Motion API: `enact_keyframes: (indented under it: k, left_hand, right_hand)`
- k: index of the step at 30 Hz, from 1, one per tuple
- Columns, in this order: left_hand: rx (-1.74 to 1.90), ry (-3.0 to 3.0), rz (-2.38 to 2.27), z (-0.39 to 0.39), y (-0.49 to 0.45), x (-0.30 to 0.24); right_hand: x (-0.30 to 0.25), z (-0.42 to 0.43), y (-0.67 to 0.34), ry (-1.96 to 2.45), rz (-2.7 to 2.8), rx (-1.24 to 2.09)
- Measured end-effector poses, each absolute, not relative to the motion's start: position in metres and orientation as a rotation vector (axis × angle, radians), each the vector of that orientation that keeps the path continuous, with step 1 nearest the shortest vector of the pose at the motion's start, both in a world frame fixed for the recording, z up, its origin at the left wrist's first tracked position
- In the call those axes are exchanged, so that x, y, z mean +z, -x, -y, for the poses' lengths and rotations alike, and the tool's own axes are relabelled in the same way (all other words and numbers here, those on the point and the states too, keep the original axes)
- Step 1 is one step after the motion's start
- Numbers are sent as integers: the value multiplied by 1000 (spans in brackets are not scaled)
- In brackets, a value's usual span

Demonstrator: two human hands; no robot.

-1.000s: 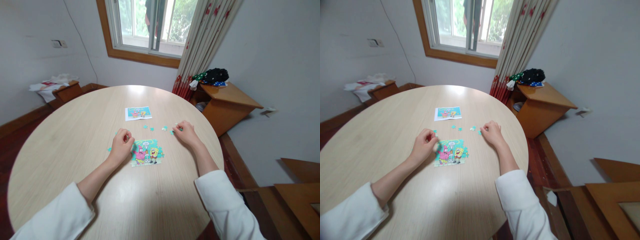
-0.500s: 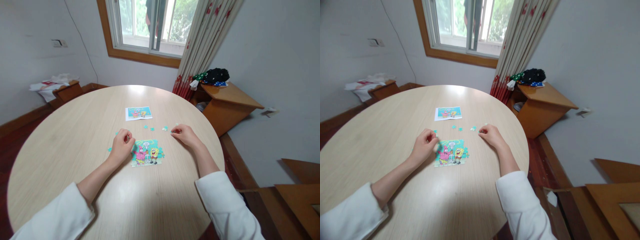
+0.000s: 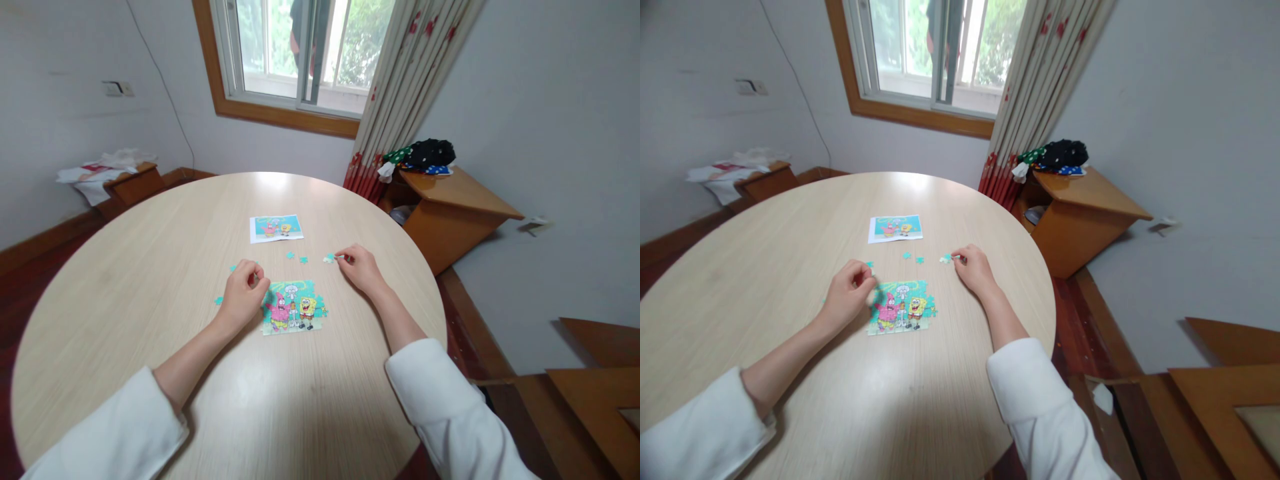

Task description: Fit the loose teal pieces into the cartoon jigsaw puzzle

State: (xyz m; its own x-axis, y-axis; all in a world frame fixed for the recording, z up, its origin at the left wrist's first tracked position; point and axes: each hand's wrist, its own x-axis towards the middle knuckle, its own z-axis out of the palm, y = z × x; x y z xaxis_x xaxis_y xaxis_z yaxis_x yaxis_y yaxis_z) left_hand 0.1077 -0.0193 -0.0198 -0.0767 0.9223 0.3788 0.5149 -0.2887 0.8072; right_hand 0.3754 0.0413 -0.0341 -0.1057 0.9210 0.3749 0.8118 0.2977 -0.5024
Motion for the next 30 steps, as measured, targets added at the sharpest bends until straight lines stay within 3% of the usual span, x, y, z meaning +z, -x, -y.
enact_keyframes:
  k: [30]
  left_hand:
    - [1324, -1784, -1541, 19, -108, -20]
  right_hand:
    - [-35, -42, -373, 1507, 2131, 219]
